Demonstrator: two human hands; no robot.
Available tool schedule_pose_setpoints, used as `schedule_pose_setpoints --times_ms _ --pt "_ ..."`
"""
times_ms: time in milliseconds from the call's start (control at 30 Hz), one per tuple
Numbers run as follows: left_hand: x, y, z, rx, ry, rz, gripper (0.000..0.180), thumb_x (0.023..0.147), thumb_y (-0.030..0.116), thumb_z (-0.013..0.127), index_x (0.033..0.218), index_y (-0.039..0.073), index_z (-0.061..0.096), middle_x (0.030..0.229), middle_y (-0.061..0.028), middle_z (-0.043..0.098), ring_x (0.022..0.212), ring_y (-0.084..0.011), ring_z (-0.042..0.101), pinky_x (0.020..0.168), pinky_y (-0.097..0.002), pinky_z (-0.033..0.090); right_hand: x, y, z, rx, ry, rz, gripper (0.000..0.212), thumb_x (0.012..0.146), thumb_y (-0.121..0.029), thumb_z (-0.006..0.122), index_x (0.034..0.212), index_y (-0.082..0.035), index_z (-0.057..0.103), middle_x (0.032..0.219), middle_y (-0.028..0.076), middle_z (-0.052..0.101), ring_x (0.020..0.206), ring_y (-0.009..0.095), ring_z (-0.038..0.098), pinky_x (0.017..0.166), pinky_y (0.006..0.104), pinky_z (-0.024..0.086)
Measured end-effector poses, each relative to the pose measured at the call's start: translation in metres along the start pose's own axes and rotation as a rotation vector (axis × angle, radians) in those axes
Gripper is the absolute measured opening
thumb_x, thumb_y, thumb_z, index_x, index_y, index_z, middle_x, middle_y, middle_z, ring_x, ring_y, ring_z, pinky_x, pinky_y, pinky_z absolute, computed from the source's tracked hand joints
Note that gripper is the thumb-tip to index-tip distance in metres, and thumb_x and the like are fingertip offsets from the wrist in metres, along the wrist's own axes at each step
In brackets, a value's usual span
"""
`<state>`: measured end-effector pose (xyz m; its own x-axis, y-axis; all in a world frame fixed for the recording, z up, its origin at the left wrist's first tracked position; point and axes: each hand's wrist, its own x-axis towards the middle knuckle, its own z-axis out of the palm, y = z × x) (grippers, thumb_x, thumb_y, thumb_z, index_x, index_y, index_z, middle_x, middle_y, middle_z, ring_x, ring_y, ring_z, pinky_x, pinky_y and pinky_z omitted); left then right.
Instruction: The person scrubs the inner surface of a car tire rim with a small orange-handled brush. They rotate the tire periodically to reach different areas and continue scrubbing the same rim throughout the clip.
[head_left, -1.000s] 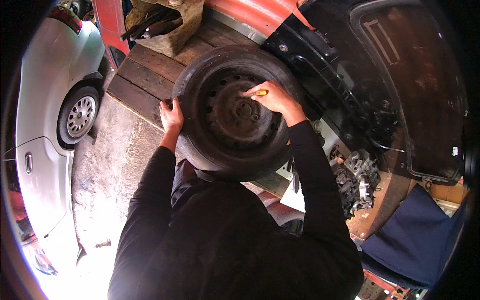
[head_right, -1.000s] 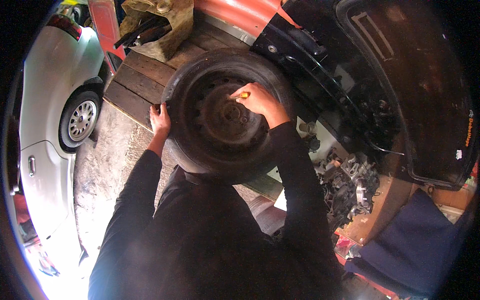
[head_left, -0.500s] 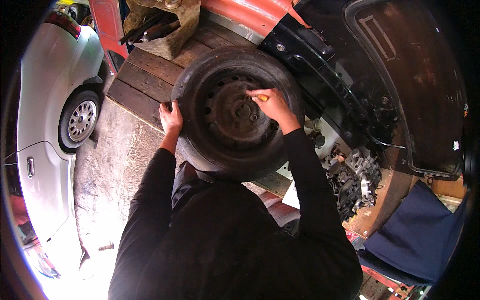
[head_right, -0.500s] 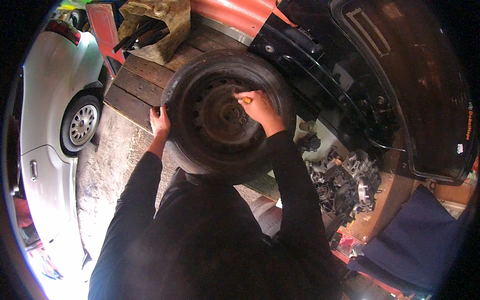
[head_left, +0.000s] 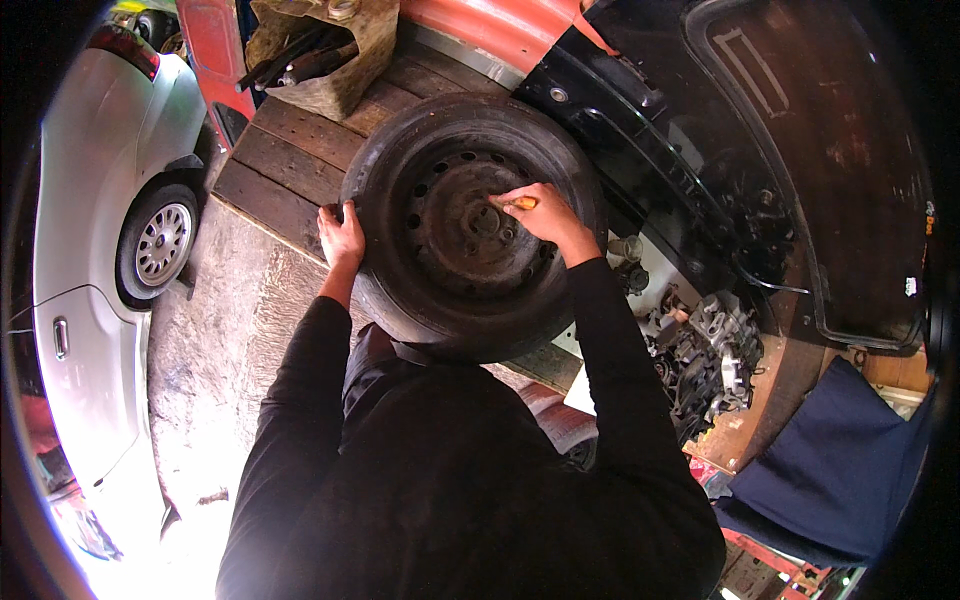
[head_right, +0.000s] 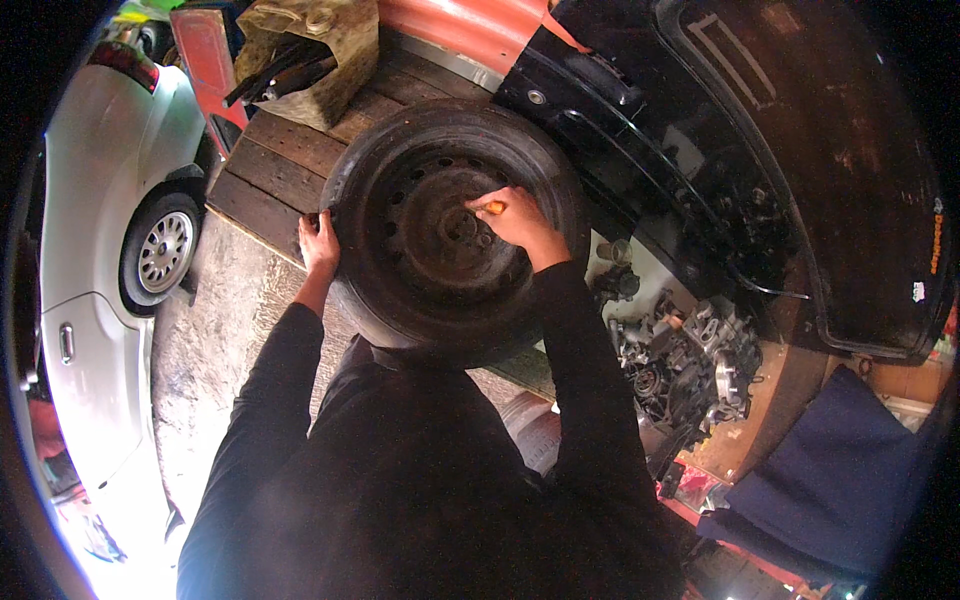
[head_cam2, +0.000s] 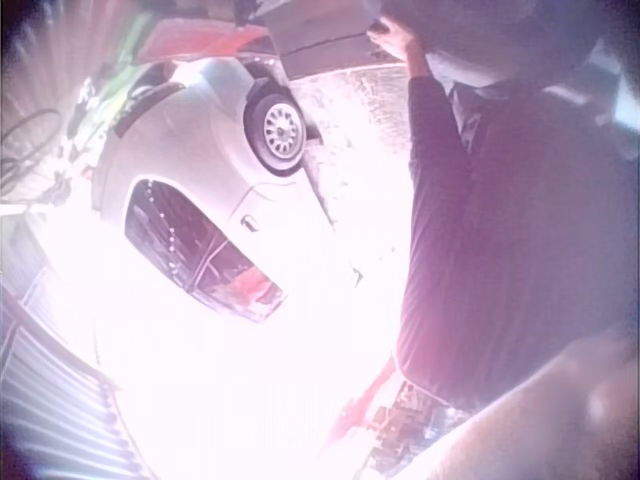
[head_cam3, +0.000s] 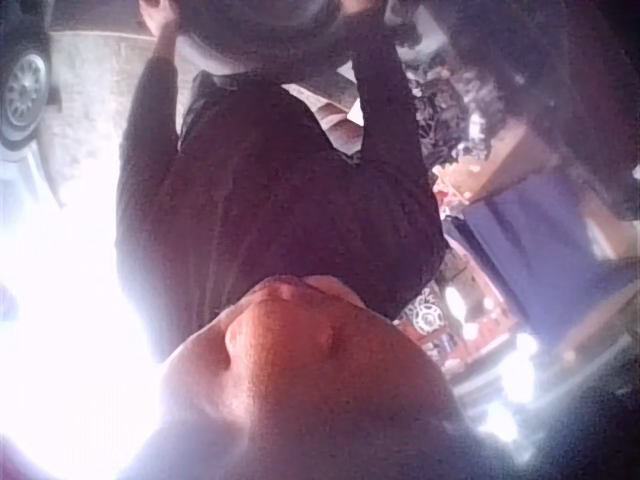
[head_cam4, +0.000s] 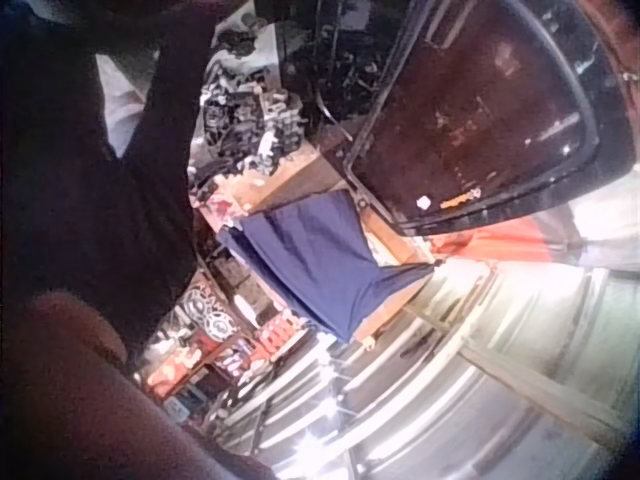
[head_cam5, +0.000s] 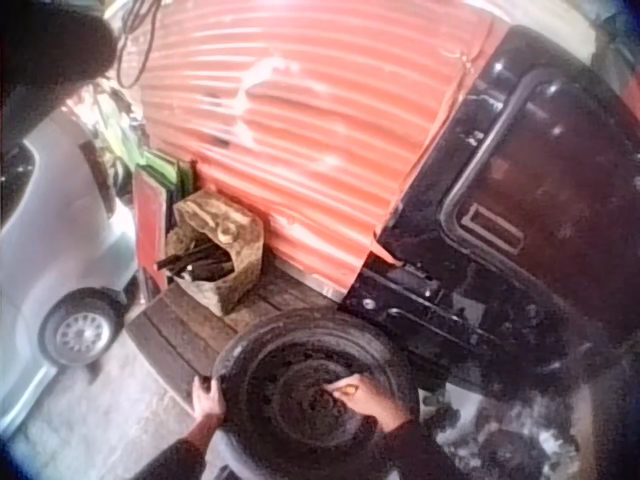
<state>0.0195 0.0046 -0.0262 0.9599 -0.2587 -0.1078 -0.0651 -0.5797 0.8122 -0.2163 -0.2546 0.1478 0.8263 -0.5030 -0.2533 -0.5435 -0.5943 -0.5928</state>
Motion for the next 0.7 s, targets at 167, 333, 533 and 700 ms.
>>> schedule_pose_setpoints --times_ms 167,333,533,700 --pt "0.0 0.001 -0.002 -0.014 0.013 -0.029 0.059 0.096 0.046 0.059 0.124 -0.005 0.055 0.123 -0.0285 0.059 0.116 -0.0434 0.058 0.101 -0.0496 0.044 0.0 -0.014 -0.009 -0.041 0.065 0.057 0.018 0.089 -0.018 0.074 0.106 -0.017 0.08 0.107 0.012 0.076 0.101 0.033 0.072 0.091 0.0399 0.056" --pt "-0.007 0.016 -0.005 -0.04 -0.012 -0.081 0.058 0.095 0.046 0.06 0.124 -0.004 0.055 0.124 -0.027 0.059 0.116 -0.043 0.058 0.101 -0.049 0.045 -0.013 -0.005 0.028 -0.069 0.255 -0.008 0.015 0.09 -0.018 0.072 0.103 -0.012 0.079 0.098 0.015 0.076 0.093 0.036 0.072 0.084 0.0403 0.057" --pt "-0.008 0.018 -0.011 -0.054 -0.008 -0.099 0.057 0.095 0.045 0.06 0.124 -0.003 0.056 0.125 -0.0265 0.059 0.116 -0.0431 0.058 0.101 -0.0494 0.045 -0.043 -0.005 0.026 0.066 0.434 0.226 0.014 0.09 -0.019 0.07 0.097 -0.009 0.078 0.091 0.018 0.075 0.089 0.038 0.072 0.077 0.0416 0.056" --pt "-0.003 0.006 -0.001 -0.015 -0.013 -0.038 0.057 0.096 0.045 0.059 0.123 -0.004 0.056 0.125 -0.0274 0.059 0.117 -0.0435 0.058 0.101 -0.049 0.044 -0.058 0.003 0.074 0.134 0.558 0.324 0.015 0.089 -0.018 0.071 0.094 -0.006 0.076 0.087 0.018 0.074 0.086 0.035 0.073 0.074 0.0391 0.056"
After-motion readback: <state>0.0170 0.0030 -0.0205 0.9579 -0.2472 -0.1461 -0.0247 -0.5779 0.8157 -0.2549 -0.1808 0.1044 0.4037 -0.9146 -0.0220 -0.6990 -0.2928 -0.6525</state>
